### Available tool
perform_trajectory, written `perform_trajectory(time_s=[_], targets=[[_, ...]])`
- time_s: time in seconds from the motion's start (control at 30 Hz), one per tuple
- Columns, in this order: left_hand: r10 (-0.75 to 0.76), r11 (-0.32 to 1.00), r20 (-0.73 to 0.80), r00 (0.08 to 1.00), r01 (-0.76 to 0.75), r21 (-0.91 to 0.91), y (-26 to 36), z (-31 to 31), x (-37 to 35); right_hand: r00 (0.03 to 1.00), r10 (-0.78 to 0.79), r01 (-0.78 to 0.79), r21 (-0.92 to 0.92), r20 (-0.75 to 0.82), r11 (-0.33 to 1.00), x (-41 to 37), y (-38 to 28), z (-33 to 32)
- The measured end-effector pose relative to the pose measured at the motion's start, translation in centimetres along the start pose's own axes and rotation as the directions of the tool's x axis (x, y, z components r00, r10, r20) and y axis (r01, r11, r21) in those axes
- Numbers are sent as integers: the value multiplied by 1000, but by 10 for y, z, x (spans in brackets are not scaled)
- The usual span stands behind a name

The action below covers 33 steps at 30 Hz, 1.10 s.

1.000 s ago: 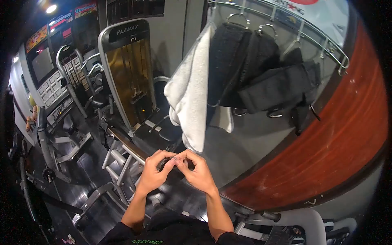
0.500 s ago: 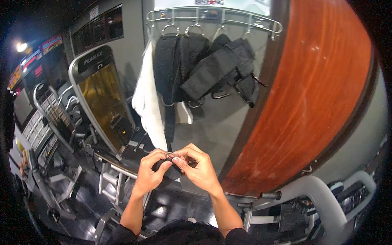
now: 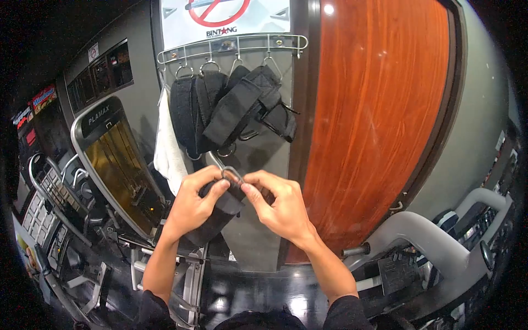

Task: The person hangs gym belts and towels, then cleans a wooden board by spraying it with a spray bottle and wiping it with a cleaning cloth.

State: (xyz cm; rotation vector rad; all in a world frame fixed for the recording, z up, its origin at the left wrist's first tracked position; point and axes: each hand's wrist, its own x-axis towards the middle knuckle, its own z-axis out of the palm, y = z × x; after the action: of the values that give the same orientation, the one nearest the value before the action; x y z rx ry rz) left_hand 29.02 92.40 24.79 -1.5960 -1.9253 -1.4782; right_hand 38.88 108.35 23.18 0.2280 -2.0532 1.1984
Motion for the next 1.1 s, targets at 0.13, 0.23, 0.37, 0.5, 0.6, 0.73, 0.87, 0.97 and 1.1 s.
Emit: perform_trajectory(time_s=[0.13,0.23,0.37,0.5,0.6,0.73,0.87,0.97,1.1], targets=[[86,995,-36,996,-88,-57,8,22,36,980,-113,102,-74,-165,992,17,0,-25],[-4,1000,22,1000,4,-31,25,31,63,972,-117,99,-97,-202,990,36,1,-52],[118,991,2,993,-118,64,11,44,119,935,-253,189,-253,-249,949,72,14,-84],[133,980,-53,990,-123,158,2,54,174,899,-363,255,-380,-247,889,119,36,-112],[134,962,-70,988,-113,247,1,54,206,903,-354,249,-377,-243,892,146,39,-126],[89,956,-122,989,-50,290,-1,55,234,908,-336,207,-431,-250,879,169,39,-134],[49,918,-108,993,-2,398,-16,53,250,921,-308,179,-445,-237,878,186,56,-135],[-50,931,-92,994,80,356,-24,55,245,943,-286,192,-422,-172,886,188,70,-132],[-18,901,-124,992,69,427,-18,63,237,970,-181,125,-311,-159,942,185,82,-131]])
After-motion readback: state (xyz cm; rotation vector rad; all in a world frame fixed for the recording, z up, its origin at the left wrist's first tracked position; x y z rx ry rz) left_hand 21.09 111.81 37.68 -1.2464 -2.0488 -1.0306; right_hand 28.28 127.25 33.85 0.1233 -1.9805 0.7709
